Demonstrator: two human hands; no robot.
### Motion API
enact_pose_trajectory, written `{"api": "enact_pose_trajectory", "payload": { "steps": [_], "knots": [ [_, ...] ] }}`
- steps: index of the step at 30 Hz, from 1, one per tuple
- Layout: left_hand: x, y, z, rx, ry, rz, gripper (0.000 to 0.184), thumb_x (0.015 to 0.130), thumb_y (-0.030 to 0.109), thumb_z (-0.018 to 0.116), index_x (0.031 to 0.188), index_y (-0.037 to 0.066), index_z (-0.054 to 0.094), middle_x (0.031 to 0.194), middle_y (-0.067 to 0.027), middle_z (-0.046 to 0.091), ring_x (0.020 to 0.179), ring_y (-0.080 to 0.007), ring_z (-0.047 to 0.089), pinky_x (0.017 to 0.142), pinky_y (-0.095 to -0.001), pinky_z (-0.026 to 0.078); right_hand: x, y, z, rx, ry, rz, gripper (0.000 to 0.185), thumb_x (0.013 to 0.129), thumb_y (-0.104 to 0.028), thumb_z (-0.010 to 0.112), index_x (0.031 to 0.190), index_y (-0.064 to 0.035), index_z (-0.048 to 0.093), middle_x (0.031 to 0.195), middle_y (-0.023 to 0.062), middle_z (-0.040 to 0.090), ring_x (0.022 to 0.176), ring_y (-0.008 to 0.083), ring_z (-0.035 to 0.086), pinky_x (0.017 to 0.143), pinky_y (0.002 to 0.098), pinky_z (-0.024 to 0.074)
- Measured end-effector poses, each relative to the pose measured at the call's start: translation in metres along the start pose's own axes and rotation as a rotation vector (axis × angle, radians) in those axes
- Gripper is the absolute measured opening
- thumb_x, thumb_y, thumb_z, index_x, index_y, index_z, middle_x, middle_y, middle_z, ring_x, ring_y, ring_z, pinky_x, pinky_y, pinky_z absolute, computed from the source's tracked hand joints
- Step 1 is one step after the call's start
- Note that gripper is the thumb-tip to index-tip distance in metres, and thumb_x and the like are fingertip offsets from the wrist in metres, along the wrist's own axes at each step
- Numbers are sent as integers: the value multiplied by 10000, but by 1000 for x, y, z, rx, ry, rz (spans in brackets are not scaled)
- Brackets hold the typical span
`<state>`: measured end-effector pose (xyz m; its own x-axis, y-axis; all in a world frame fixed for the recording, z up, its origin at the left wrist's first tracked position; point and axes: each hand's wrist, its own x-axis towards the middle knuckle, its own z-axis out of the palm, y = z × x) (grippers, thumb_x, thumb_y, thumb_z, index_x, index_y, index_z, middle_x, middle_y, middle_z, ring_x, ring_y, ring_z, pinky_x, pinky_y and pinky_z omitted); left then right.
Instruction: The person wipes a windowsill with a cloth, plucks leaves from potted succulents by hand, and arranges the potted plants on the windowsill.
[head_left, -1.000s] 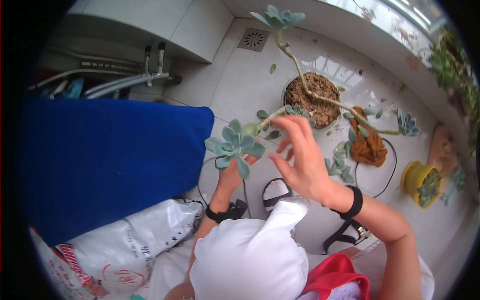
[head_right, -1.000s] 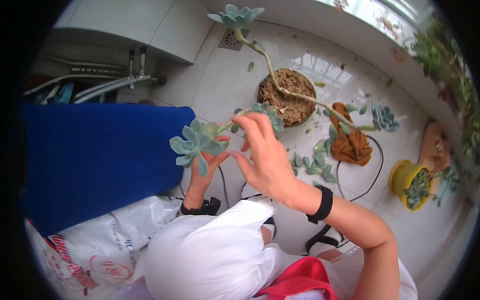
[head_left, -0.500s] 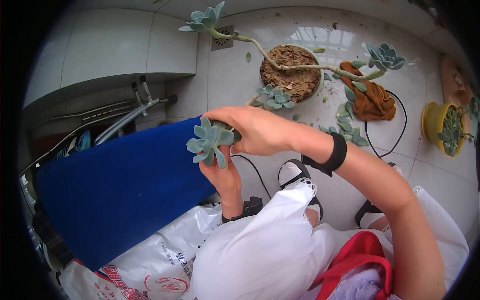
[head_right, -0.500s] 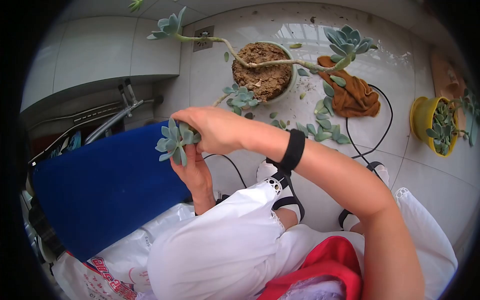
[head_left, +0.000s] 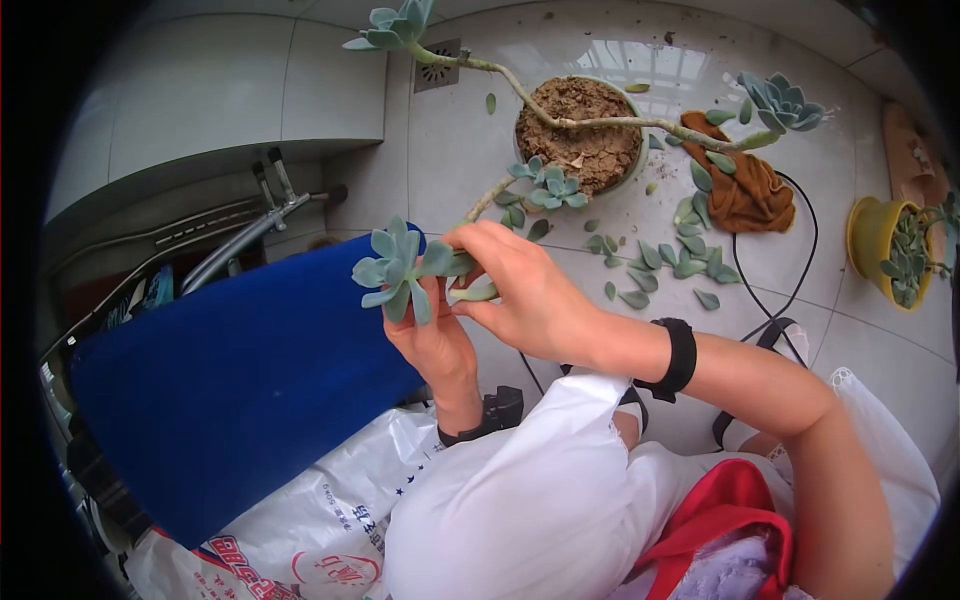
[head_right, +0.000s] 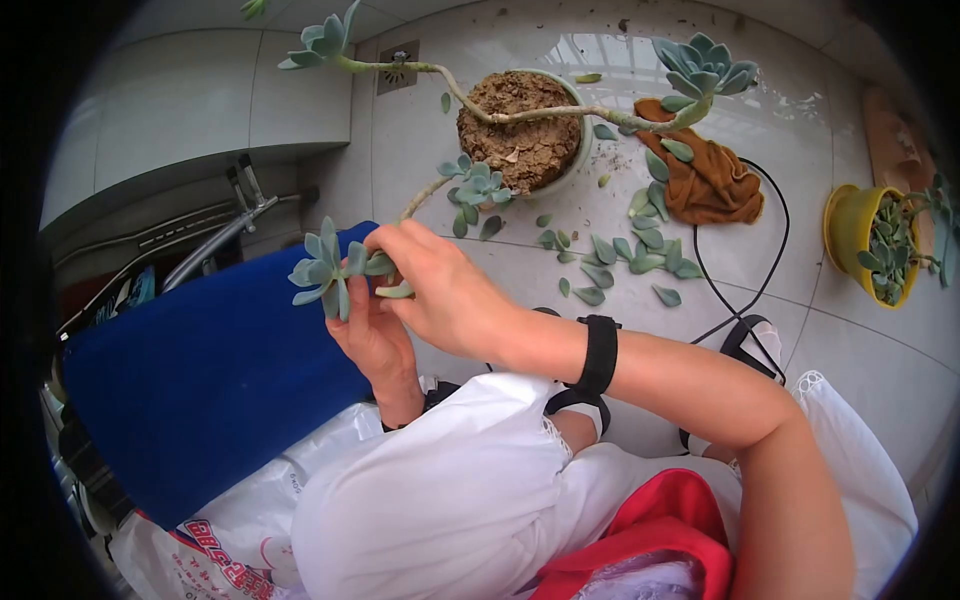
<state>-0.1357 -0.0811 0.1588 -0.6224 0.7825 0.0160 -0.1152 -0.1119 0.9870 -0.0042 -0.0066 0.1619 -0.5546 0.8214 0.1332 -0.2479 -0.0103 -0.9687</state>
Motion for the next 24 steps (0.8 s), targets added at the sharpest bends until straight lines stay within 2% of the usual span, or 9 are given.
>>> {"api": "enact_pose_trajectory", "payload": {
  "steps": [4,7,10,13,16,19,24],
  "knots": [
    [1,0,3,36,28,74,245,951,45,593,1193,13,613,1149,-85,653,1053,-183,619,936,-345,478,1,-1,3,-218,27,36,484,764,30,674,1182,-51,446,1050,168,498,860,402,617,712,464,525],
    [-2,1,3,11,-9,63,254,951,23,577,1203,7,603,1159,-92,647,1068,-192,616,959,-357,473,7,0,5,-291,29,-22,454,785,-16,669,1164,-64,422,1010,179,516,818,407,622,679,473,520],
    [-1,2,5,-7,4,66,306,902,9,627,1206,3,587,1153,-107,651,1033,-195,636,903,-331,491,5,6,12,-276,68,-74,413,808,-83,695,1139,-48,451,951,172,569,776,401,608,663,434,518],
    [-3,5,6,-50,19,15,297,908,4,610,1203,3,586,1167,-116,651,1058,-204,635,920,-330,484,5,8,10,-134,-10,-3,344,817,-85,639,1077,-38,420,840,158,598,763,352,643,621,430,511],
    [-6,3,-6,-9,-41,-7,288,938,38,591,1226,25,584,1191,-96,625,1076,-198,614,912,-370,493,7,2,-1,386,-136,332,265,846,-109,608,1056,-14,477,818,97,614,702,215,640,577,350,499],
    [-5,-1,-5,-9,2,22,293,940,37,588,1232,21,572,1193,-94,621,1065,-201,615,880,-362,505,15,-3,-21,479,-190,545,219,889,-122,565,1066,6,551,818,55,617,673,110,603,551,283,477],
    [-3,0,-3,14,-70,56,291,942,35,589,1230,9,561,1190,-96,616,1045,-204,615,865,-348,502,25,-9,-22,436,-161,429,236,927,-120,534,1119,0,598,839,39,636,616,79,547,559,243,460]
  ]
}}
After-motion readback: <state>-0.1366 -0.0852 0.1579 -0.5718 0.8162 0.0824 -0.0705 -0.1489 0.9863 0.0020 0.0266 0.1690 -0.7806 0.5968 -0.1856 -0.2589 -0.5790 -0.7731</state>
